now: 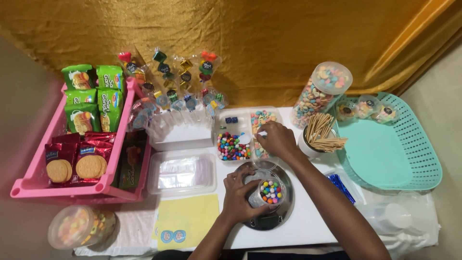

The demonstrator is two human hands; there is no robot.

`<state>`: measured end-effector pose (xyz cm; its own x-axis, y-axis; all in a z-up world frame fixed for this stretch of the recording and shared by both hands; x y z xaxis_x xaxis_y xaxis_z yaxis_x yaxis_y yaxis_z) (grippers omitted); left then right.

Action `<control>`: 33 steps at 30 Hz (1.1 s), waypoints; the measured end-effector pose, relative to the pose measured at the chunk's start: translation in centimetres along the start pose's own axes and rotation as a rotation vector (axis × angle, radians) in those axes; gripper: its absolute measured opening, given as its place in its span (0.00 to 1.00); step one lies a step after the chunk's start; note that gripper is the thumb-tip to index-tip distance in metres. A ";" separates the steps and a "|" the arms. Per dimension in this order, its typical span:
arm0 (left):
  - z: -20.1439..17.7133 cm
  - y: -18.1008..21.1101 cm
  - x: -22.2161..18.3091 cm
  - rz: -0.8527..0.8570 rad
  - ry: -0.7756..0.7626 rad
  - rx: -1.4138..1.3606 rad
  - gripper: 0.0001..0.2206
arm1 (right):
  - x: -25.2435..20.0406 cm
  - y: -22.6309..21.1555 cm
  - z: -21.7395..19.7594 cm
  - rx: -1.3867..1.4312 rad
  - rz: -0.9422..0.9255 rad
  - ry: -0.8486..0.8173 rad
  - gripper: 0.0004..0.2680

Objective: Filling small plastic cups with multi-colored candies using a spoon and a digital scale for measurement.

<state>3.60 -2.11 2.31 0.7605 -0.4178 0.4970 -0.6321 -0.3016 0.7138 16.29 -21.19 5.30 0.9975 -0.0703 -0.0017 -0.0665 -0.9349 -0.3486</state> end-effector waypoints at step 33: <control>-0.1 0.2 0.2 0.053 0.001 0.024 0.30 | -13.1 2.3 -8.6 0.561 0.191 0.072 0.09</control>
<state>3.64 -2.10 2.57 0.7262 -0.4326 0.5343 -0.6747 -0.2995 0.6745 2.85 -25.42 12.62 0.9637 -0.2610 -0.0566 -0.2030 -0.5785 -0.7900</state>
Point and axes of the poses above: each hand's wrist, its own x-axis towards the middle knuckle, its own z-axis out of the palm, y = z × x, the point moved 5 cm from there along x, towards the middle knuckle, and after that the axes turned 2 degrees about -x, right-handed, at the moved point
